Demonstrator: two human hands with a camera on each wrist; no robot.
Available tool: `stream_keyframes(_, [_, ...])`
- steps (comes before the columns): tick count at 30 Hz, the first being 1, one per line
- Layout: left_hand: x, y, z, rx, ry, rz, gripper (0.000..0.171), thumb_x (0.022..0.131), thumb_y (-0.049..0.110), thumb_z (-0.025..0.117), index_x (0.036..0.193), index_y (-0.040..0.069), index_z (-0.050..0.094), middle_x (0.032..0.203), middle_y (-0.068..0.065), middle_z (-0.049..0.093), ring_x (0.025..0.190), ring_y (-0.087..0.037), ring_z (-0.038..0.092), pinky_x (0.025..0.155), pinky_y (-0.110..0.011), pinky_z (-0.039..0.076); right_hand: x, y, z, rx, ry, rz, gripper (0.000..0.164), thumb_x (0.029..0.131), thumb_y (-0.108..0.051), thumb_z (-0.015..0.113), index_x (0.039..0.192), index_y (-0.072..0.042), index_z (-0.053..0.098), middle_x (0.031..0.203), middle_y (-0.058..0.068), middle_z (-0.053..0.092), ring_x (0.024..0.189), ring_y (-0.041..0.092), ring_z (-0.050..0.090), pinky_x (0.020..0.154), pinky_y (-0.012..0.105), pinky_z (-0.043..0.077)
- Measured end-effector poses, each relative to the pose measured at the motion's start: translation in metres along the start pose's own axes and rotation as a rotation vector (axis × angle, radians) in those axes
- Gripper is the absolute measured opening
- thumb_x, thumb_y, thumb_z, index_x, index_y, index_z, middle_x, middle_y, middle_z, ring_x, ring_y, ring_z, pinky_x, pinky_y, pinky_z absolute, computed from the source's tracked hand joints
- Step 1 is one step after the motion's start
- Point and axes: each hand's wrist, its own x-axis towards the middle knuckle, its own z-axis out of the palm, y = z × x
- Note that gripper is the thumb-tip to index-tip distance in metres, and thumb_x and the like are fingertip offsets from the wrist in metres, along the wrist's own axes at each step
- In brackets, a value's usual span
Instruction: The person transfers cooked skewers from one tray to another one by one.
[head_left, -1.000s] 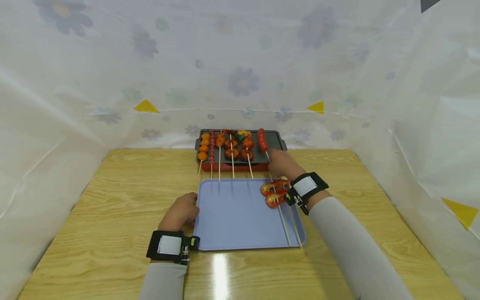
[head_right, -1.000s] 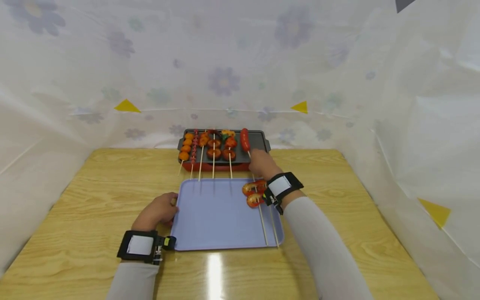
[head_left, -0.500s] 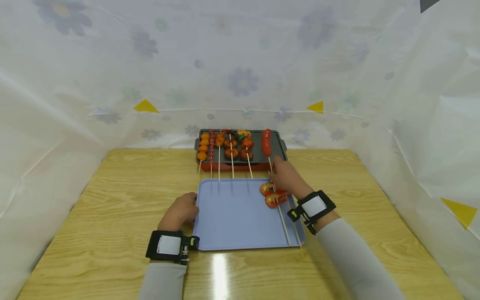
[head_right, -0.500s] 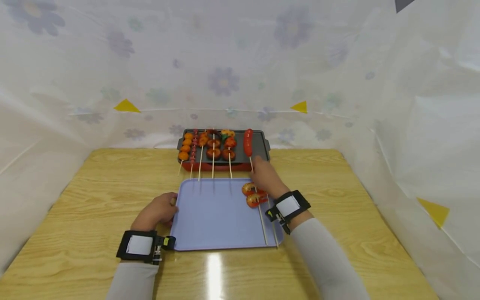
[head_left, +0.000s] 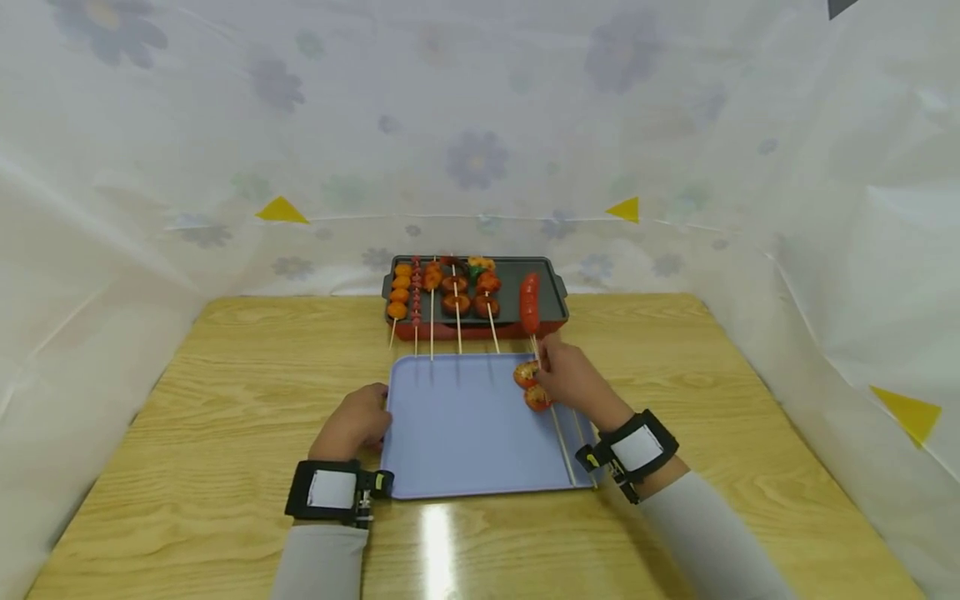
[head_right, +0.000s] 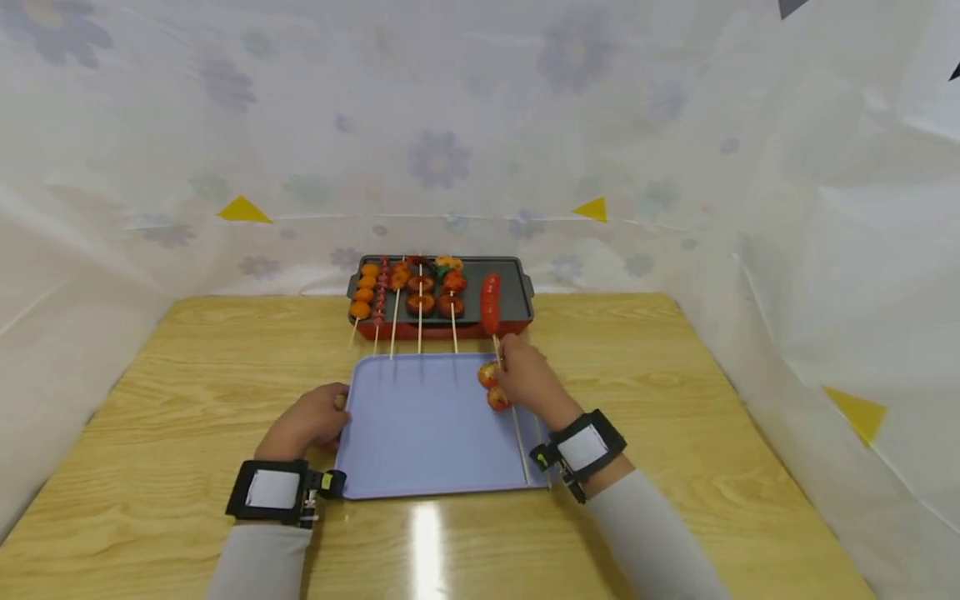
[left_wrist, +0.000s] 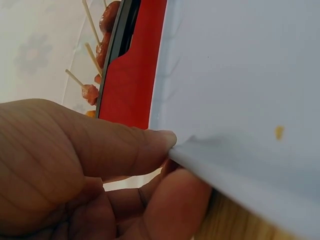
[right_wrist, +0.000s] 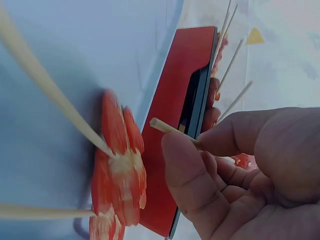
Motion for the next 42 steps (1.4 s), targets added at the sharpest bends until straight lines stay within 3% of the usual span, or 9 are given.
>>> stream_keyframes(5, [-0.001, 0.000, 0.000, -0.011, -0.005, -0.002, 0.054, 0.089, -0.006, 0.048, 0.143, -0.012, 0.041, 0.112, -0.024, 0.059, 0.061, -0.023, 0.060, 0.052, -0.031, 0.052, -0.011, -0.003, 0.005, -0.023, -0.012, -0.015, 0.016, 0.090, 0.000, 0.059, 0.093, -0.005, 0.044, 0.062, 0.002, 0.040, 0.051, 0.015, 0.040, 0.050, 0.030, 0.032])
stream_keyframes(14, [-0.001, 0.001, -0.002, 0.003, -0.003, -0.008, 0.054, 0.090, -0.004, 0.048, 0.143, -0.012, 0.041, 0.109, -0.024, 0.060, 0.063, -0.023, 0.061, 0.052, -0.031, 0.051, -0.028, -0.008, 0.011, -0.042, -0.025, 0.010, 0.013, 0.092, 0.000, 0.060, 0.101, 0.002, 0.051, 0.064, 0.003, 0.045, 0.052, 0.014, 0.047, 0.049, 0.029, 0.036])
stream_keyframes(23, [-0.001, 0.001, -0.002, 0.007, -0.006, -0.015, 0.054, 0.090, -0.004, 0.049, 0.143, -0.012, 0.040, 0.113, -0.025, 0.060, 0.065, -0.023, 0.062, 0.054, -0.031, 0.053, -0.038, -0.010, 0.029, -0.088, -0.054, 0.001, 0.021, 0.086, 0.002, 0.063, 0.106, 0.002, 0.056, 0.067, -0.001, 0.052, 0.052, 0.011, 0.051, 0.048, 0.027, 0.040])
stream_keyframes(30, [-0.001, -0.001, -0.001, 0.001, -0.005, -0.010, 0.054, 0.091, -0.003, 0.048, 0.143, -0.012, 0.040, 0.117, -0.027, 0.059, 0.063, -0.023, 0.062, 0.053, -0.032, 0.053, -0.042, -0.013, 0.037, -0.119, -0.054, -0.025, 0.016, 0.083, 0.005, 0.063, 0.091, -0.004, 0.052, 0.064, -0.001, 0.046, 0.056, 0.012, 0.045, 0.052, 0.026, 0.033])
stream_keyframes(42, [0.000, 0.000, -0.001, 0.011, -0.003, -0.011, 0.053, 0.091, -0.004, 0.048, 0.143, -0.012, 0.040, 0.114, -0.025, 0.060, 0.062, -0.023, 0.062, 0.052, -0.031, 0.052, -0.050, -0.014, 0.048, -0.108, -0.089, -0.020, 0.023, 0.081, 0.006, 0.064, 0.103, 0.002, 0.059, 0.065, -0.002, 0.049, 0.058, 0.012, 0.047, 0.052, 0.028, 0.037])
